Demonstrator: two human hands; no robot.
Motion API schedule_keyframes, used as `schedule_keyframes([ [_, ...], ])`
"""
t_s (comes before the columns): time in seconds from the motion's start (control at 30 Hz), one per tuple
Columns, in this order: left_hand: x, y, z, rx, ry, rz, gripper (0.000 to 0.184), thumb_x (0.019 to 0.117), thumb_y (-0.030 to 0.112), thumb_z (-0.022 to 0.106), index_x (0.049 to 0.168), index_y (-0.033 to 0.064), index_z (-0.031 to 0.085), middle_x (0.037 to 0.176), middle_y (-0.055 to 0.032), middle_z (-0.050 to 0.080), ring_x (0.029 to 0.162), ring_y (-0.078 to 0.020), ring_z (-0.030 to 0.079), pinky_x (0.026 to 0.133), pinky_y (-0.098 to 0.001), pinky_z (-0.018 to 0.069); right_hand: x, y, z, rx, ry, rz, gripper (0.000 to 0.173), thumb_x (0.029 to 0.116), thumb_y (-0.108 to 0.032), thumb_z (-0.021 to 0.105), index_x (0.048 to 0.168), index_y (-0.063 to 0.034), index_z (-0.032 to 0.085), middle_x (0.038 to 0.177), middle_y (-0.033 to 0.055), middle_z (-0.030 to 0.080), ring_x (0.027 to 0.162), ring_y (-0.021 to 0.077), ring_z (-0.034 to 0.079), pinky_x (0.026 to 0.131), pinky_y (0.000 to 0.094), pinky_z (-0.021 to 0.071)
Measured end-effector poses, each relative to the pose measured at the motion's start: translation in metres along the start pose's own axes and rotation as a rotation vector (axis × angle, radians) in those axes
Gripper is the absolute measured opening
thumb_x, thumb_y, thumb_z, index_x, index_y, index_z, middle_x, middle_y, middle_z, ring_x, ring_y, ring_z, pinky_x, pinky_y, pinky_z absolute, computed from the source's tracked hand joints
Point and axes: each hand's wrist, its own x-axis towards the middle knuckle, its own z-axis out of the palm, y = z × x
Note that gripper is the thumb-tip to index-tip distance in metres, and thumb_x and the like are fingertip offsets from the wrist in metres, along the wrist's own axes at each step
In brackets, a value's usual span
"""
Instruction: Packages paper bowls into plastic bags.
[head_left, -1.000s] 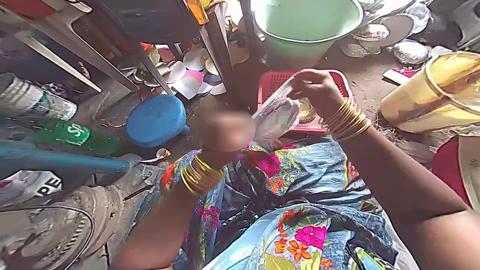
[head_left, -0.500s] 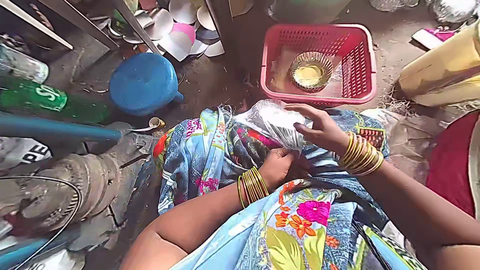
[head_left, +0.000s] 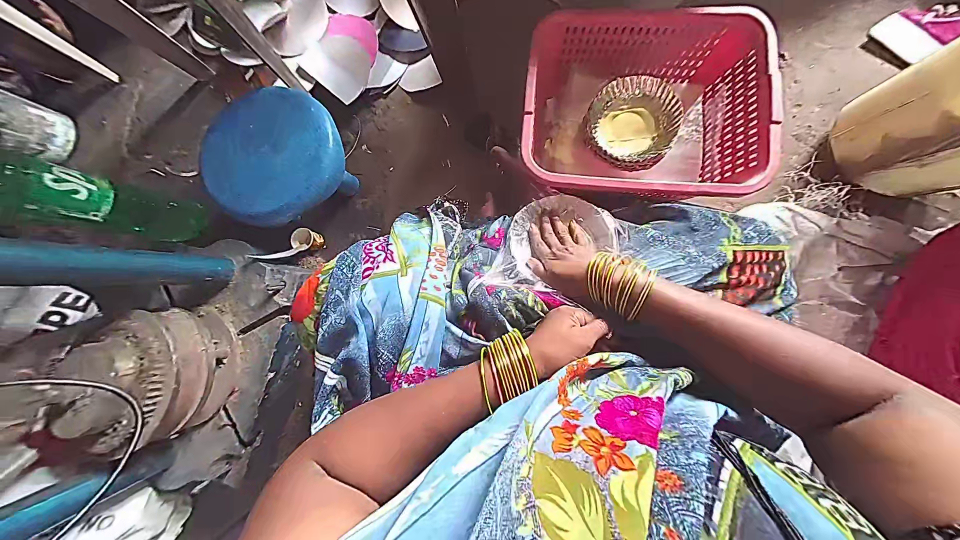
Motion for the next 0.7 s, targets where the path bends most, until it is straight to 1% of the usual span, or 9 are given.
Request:
schedule_keyframes([
  [0.07, 0.005, 0.003, 0.000, 0.016, -0.027, -0.023, 0.039, 0.1069, 0.010, 0.045, 0.068, 0.0045, 0.050, 0.066, 0.0042, 0.043, 0.064, -0.0041, 0.043, 0.064, -0.0250, 0.0375, 0.001, 0.004, 0.011, 0.003, 0.015, -0.008, 0.071, 0.1107, -0.040, 0.029, 0.163, 0.0018, 0.007, 0.170, 0.0280, -0.004, 0.158, 0.0437, -0.004, 0.123, 0.0635, -0.0013],
  [0.17, 0.009, 0.008, -0.002, -0.010, -0.064, -0.095, 0.036, 0.1091, 0.011, 0.041, 0.082, -0.0033, 0.060, 0.076, -0.0012, 0.058, 0.071, -0.0034, 0.053, 0.071, -0.0253, 0.0442, 0.005, 0.010, 0.020, 0.024, 0.050, -0.032, 0.072, 0.1108, -0.042, 0.029, 0.163, 0.0011, 0.003, 0.169, 0.0267, -0.009, 0.158, 0.0413, -0.011, 0.123, 0.0625, -0.0052],
  [0.27, 0.011, 0.007, -0.005, -0.100, -0.092, -0.126, 0.035, 0.1104, 0.012, 0.037, 0.091, -0.0048, 0.061, 0.080, -0.0018, 0.065, 0.070, -0.0011, 0.058, 0.071, -0.0226, 0.0478, 0.014, 0.015, 0.024, 0.046, 0.056, -0.047, 0.072, 0.1112, -0.042, 0.027, 0.163, -0.0004, 0.000, 0.170, 0.0255, -0.009, 0.158, 0.0417, -0.012, 0.122, 0.0622, -0.0088],
  [0.33, 0.006, 0.010, -0.013, -0.093, -0.120, -0.078, 0.035, 0.1110, 0.013, 0.037, 0.104, -0.0079, 0.064, 0.088, -0.0058, 0.069, 0.074, -0.0025, 0.063, 0.073, -0.0223, 0.0524, 0.020, 0.017, 0.019, 0.055, 0.016, -0.049, 0.071, 0.1111, -0.041, 0.027, 0.163, -0.0020, -0.002, 0.170, 0.0244, -0.008, 0.157, 0.0410, -0.013, 0.122, 0.0621, -0.0098],
  [0.4, -0.005, 0.015, -0.028, 0.098, 0.038, 0.091, 0.031, 0.1079, 0.013, 0.045, 0.109, -0.0059, 0.069, 0.092, -0.0084, 0.073, 0.076, -0.0068, 0.068, 0.075, -0.0261, 0.0572, 0.024, 0.019, 0.014, 0.040, -0.027, -0.032, 0.070, 0.1122, -0.040, 0.028, 0.164, -0.0043, -0.002, 0.171, 0.0225, -0.006, 0.158, 0.0393, -0.012, 0.124, 0.0600, -0.0087],
  [0.47, -0.013, 0.013, -0.048, 0.497, 0.390, 0.287, 0.021, 0.0995, 0.011, 0.059, 0.105, -0.0019, 0.074, 0.097, -0.0124, 0.073, 0.085, -0.0182, 0.070, 0.080, -0.0368, 0.0587, 0.024, 0.022, 0.008, 0.074, 0.007, -0.067, 0.067, 0.1118, -0.031, 0.036, 0.164, -0.0029, 0.005, 0.171, 0.0242, 0.001, 0.159, 0.0405, -0.005, 0.124, 0.0614, -0.0024],
  [0.53, -0.017, 0.007, -0.068, 0.863, 0.594, 0.290, 0.026, 0.0909, 0.016, 0.073, 0.108, -0.0025, 0.074, 0.112, -0.0203, 0.069, 0.101, -0.0347, 0.068, 0.087, -0.0516, 0.0562, 0.021, 0.024, -0.003, 0.090, 0.016, -0.102, 0.066, 0.1115, -0.035, 0.034, 0.165, -0.0039, 0.010, 0.170, 0.0256, 0.007, 0.158, 0.0428, 0.002, 0.124, 0.0638, 0.0041],
  [0.63, -0.021, -0.004, -0.081, 1.010, 0.628, 0.163, 0.043, 0.0848, 0.024, 0.083, 0.118, -0.0005, 0.072, 0.126, -0.0248, 0.063, 0.119, -0.0450, 0.058, 0.095, -0.0614, 0.0478, 0.014, 0.024, -0.016, 0.245, 0.038, -0.165, 0.058, 0.1119, -0.032, 0.034, 0.162, -0.0038, 0.027, 0.169, 0.0253, 0.016, 0.157, 0.0425, 0.012, 0.125, 0.0608, 0.0107],
  [0.7, -0.023, -0.009, -0.085, 1.018, 0.635, 0.180, 0.043, 0.0839, 0.024, 0.083, 0.120, 0.0018, 0.073, 0.126, -0.0233, 0.064, 0.121, -0.0445, 0.058, 0.094, -0.0619, 0.0479, 0.004, 0.026, -0.023, 0.441, 0.101, -0.253, 0.049, 0.1120, -0.025, 0.037, 0.151, 0.0030, 0.047, 0.162, 0.0269, 0.034, 0.154, 0.0407, 0.028, 0.125, 0.0547, 0.0192],
])
